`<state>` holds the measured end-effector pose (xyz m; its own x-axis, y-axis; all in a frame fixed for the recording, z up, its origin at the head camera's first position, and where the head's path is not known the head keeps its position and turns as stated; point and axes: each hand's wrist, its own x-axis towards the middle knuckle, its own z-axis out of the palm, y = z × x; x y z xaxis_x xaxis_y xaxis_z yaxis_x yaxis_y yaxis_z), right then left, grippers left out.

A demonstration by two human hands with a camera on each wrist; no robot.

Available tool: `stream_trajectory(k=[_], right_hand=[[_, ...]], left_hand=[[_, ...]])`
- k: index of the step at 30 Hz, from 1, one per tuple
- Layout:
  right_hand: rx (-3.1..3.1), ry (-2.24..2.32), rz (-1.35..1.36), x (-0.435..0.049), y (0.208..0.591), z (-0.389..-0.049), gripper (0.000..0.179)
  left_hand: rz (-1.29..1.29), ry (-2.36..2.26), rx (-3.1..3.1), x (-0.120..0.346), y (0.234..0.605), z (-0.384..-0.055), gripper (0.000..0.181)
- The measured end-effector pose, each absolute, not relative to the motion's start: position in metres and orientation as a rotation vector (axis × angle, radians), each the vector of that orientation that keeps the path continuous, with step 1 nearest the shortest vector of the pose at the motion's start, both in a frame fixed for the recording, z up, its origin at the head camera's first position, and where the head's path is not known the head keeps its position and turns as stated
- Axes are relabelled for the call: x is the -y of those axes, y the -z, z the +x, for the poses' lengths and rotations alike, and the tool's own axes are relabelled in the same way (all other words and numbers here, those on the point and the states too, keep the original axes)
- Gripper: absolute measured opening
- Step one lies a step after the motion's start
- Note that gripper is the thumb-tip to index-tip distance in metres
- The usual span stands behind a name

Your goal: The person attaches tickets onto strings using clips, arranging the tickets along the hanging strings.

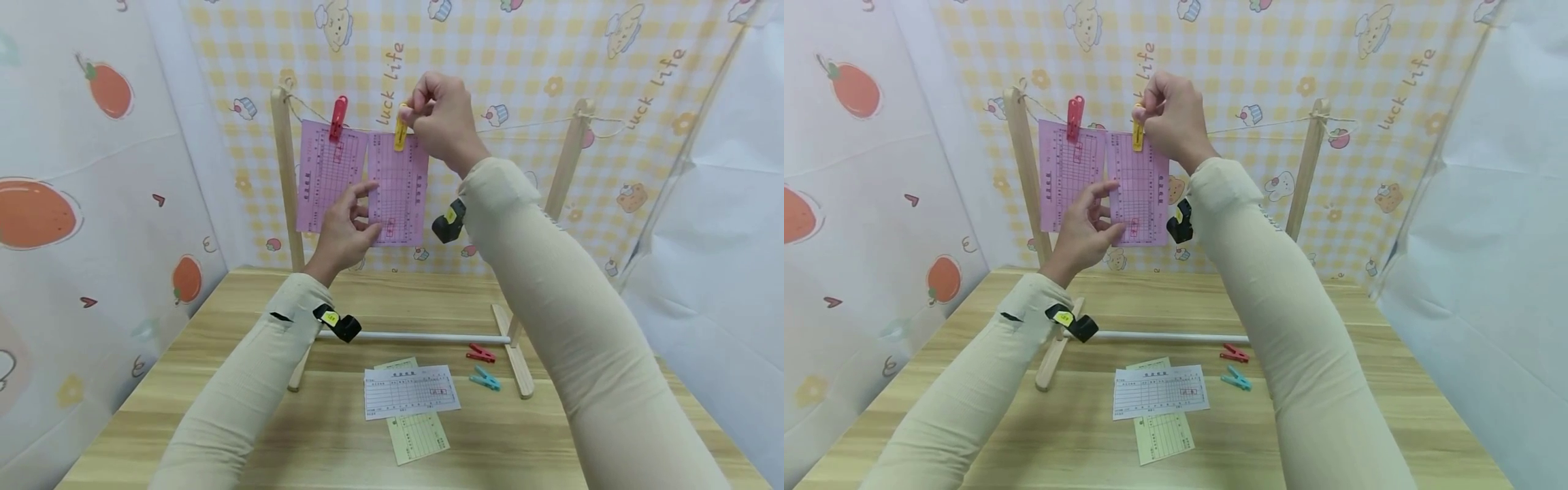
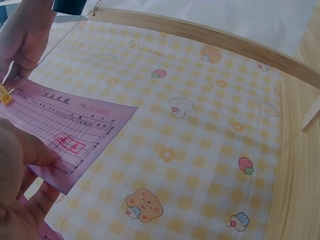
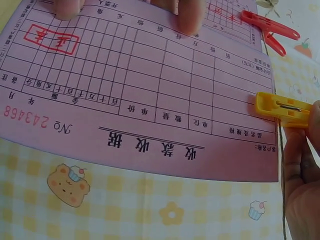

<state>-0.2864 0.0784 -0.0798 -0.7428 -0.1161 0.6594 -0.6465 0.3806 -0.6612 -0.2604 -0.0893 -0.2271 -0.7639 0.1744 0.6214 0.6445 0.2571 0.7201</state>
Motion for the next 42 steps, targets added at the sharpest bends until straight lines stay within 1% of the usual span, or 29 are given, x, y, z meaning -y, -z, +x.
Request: stream_trajectory(k=[11, 23, 29, 33, 35, 38, 42], right_hand=[[2.171, -1.294, 0.683, -0.078, 0.084, -0.287, 0.023], [2.218, -1.237, 0.722, -0.082, 0.083, -0.284, 0.022], [2.316, -1.232, 0.682, -0.084, 0.078, -0.28, 0.01], [2.389, -1.214, 0.663, -0.087, 0.076, -0.277, 0.025], [2.415, -1.211, 0.659, -0.089, 0.075, -0.275, 0.029], [2.42, -1.226, 0.674, -0.093, 0.075, -0.274, 0.031], [2.352, -1.339, 0.705, -0.1, 0.077, -0.272, 0.026]], left_hand=[[-0.755, 1.522, 2.102, 0.088, 0.229, -0.26, 0.064], [-0.755, 1.529, 2.105, 0.088, 0.228, -0.259, 0.065], [-0.758, 1.542, 2.101, 0.088, 0.227, -0.257, 0.065], [-0.766, 1.54, 2.098, 0.088, 0.228, -0.257, 0.065], [-0.772, 1.532, 2.098, 0.088, 0.228, -0.258, 0.065], [-0.778, 1.516, 2.098, 0.089, 0.229, -0.257, 0.065], [-0.773, 1.508, 2.105, 0.089, 0.23, -0.257, 0.065]])
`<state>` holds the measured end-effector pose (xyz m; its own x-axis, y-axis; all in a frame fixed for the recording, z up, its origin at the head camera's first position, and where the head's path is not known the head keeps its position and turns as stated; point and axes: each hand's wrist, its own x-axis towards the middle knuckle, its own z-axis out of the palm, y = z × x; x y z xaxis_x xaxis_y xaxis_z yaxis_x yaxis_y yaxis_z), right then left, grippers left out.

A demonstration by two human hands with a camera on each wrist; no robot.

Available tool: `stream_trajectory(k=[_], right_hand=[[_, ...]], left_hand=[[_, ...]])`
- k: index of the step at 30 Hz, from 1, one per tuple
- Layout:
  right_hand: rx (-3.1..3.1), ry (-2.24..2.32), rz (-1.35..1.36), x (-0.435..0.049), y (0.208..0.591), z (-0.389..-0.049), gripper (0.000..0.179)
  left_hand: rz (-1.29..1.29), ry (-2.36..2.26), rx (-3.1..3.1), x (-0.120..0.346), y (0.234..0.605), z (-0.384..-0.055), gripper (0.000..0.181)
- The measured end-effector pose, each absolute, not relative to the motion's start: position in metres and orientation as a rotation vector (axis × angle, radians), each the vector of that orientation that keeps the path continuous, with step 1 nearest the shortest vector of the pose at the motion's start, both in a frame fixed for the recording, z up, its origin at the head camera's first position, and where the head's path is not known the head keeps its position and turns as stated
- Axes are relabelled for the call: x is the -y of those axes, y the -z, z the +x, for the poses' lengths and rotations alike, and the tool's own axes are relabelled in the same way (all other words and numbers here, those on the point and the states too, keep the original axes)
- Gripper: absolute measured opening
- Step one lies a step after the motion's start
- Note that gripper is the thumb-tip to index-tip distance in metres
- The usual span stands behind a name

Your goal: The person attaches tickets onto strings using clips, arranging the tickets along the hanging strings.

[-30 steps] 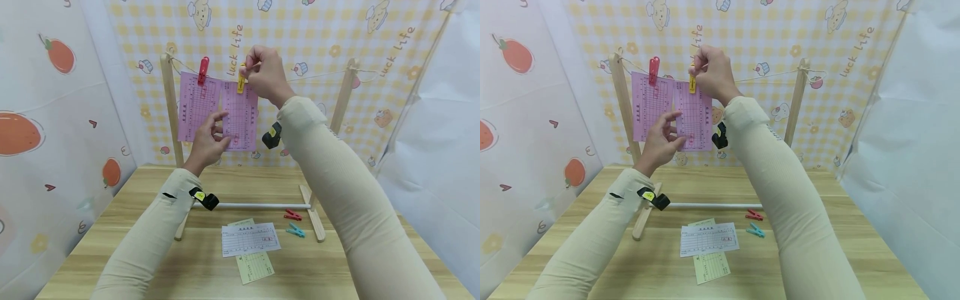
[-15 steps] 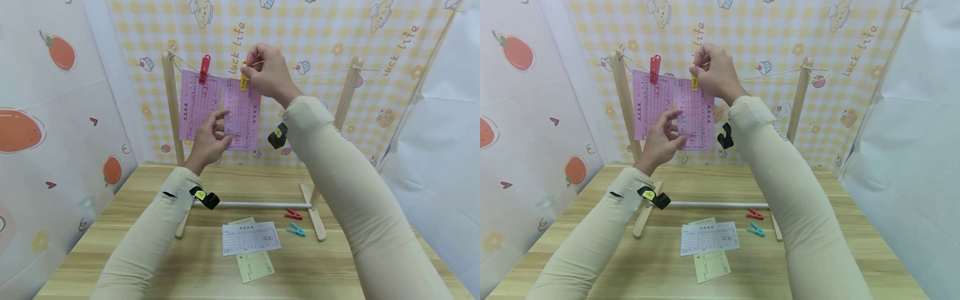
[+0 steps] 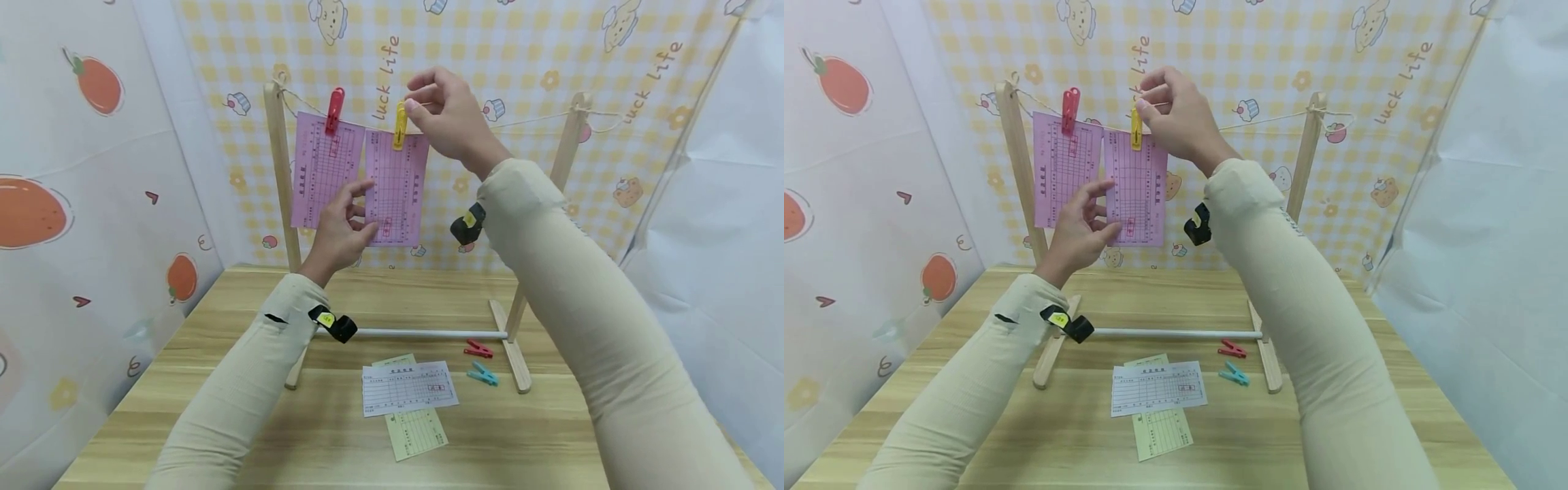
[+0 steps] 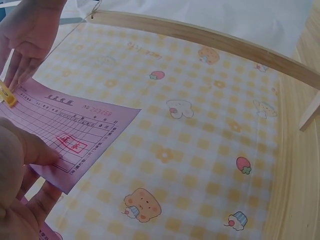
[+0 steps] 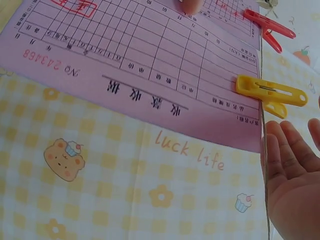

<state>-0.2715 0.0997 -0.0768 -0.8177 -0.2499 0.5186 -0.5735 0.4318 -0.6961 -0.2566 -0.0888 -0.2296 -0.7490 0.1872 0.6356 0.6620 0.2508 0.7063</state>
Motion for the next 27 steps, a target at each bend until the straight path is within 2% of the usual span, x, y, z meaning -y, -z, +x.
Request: stream_trajectory(k=[4, 13, 27], right_hand=[[2.266, -1.48, 0.746, -0.108, 0.078, -0.267, 0.023], [2.178, -1.727, 0.882, -0.12, 0.082, -0.254, 0.03], [2.028, -1.94, 0.942, -0.135, 0.104, -0.245, 0.021]], left_hand=[[-0.767, 1.525, 2.121, 0.087, 0.23, -0.257, 0.065], [-0.735, 1.526, 2.155, 0.089, 0.236, -0.259, 0.064], [-0.822, 1.527, 2.087, 0.096, 0.243, -0.256, 0.063]])
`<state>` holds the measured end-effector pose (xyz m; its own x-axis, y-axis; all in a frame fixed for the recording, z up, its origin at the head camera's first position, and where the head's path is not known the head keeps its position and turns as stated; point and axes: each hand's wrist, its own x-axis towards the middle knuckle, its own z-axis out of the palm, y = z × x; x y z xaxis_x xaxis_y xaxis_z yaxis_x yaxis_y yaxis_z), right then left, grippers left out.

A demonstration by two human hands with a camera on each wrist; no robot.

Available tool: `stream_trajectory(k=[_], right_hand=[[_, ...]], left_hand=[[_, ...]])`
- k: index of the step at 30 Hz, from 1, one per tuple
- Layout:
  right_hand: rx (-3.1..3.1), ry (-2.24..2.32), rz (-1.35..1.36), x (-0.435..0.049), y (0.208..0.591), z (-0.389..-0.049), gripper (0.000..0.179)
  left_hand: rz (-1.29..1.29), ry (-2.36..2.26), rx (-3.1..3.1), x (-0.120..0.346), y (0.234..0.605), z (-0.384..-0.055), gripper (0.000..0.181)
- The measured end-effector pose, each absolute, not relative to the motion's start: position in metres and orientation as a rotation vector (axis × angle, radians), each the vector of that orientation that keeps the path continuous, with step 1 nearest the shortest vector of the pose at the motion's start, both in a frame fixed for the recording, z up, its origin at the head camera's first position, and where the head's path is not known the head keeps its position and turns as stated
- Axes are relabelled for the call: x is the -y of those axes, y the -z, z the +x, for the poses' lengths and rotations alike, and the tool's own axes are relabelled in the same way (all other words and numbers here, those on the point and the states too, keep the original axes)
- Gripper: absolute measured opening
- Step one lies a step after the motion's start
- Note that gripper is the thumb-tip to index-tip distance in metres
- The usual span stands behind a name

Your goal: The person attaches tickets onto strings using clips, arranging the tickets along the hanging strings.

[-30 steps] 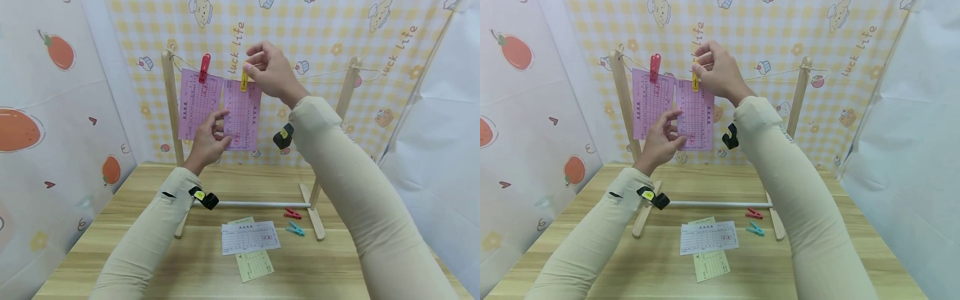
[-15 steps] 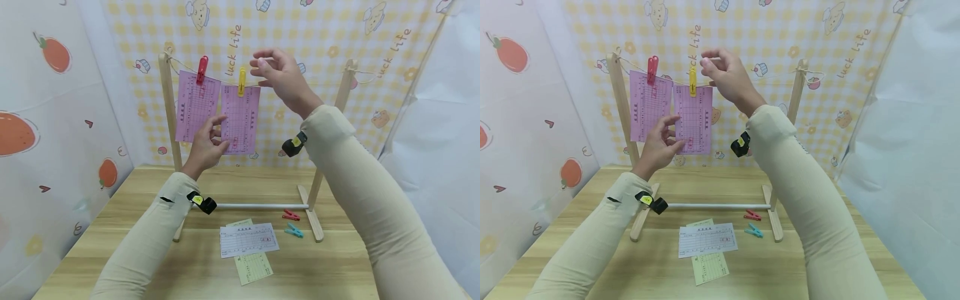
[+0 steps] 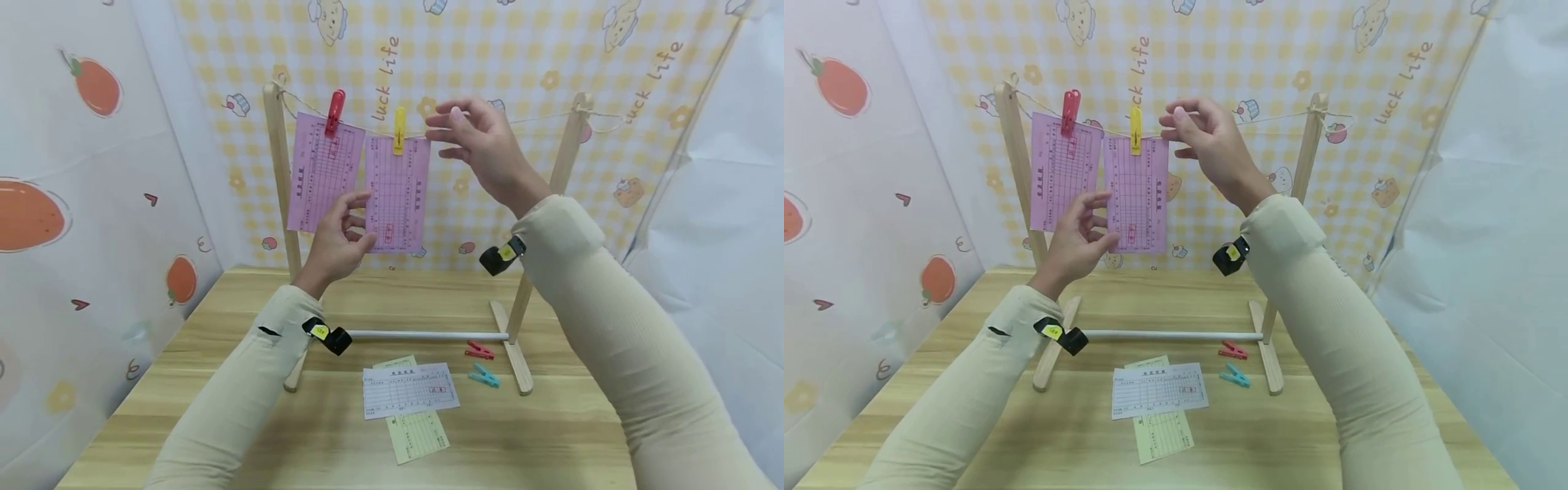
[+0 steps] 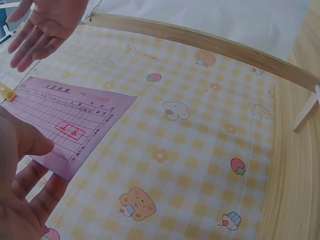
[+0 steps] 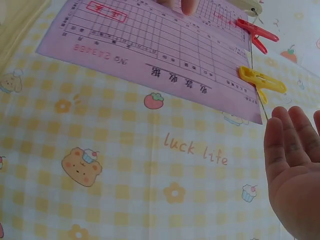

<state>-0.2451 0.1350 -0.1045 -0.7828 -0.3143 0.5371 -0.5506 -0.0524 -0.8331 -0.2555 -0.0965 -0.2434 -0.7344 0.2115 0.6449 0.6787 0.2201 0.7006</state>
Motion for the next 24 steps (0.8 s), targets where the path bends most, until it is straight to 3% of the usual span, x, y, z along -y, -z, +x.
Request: stream_trajectory(k=[24], right_hand=[[2.177, -1.921, 1.003, -0.177, 0.181, -0.243, 0.042]], left_hand=[[-0.838, 1.633, 2.121, 0.12, 0.275, -0.244, 0.045]])
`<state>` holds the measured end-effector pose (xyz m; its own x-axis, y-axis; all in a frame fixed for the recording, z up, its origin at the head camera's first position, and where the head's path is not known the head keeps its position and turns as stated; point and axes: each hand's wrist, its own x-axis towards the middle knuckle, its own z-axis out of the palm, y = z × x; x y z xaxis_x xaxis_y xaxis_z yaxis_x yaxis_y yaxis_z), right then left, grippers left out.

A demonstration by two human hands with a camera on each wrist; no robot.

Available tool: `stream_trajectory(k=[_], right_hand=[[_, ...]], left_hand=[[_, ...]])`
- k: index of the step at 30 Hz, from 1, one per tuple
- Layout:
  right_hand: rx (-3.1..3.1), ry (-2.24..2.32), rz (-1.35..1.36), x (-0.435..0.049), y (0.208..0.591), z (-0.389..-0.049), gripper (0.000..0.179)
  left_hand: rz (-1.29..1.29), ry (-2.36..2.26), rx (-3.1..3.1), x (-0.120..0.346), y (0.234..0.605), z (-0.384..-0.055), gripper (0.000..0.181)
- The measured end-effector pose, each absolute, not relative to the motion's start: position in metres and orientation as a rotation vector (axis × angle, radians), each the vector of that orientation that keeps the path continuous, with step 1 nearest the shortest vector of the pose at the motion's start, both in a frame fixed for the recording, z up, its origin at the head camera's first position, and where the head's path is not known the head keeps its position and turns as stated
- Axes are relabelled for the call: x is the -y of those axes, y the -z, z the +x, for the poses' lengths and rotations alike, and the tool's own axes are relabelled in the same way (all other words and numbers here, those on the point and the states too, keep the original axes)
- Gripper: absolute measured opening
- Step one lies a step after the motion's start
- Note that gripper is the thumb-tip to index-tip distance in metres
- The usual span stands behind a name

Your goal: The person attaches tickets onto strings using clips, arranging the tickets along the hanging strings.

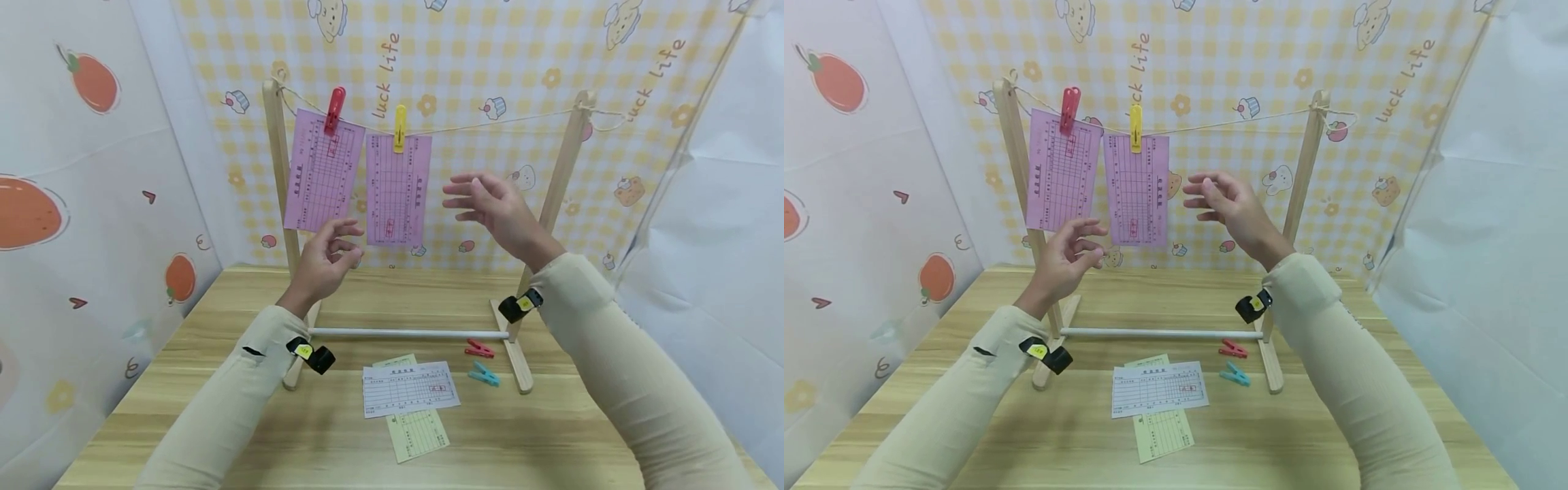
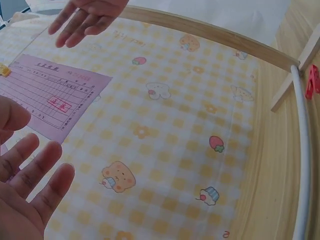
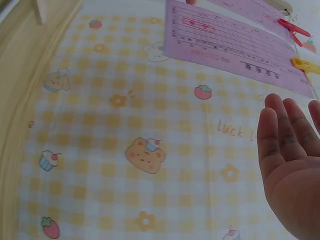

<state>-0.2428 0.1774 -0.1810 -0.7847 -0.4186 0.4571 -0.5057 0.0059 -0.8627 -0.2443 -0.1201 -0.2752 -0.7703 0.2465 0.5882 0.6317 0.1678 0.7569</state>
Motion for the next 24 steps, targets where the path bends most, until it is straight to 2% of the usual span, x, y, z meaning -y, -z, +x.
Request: stream_trajectory(k=[7, 24], right_hand=[[2.268, -1.856, 0.982, -0.191, 0.204, -0.242, 0.046], [2.447, -1.702, 0.867, -0.221, 0.255, -0.233, 0.042]], left_hand=[[-0.811, 1.685, 2.137, 0.127, 0.283, -0.242, 0.045], [-0.833, 1.548, 2.284, 0.129, 0.312, -0.235, 0.042]])
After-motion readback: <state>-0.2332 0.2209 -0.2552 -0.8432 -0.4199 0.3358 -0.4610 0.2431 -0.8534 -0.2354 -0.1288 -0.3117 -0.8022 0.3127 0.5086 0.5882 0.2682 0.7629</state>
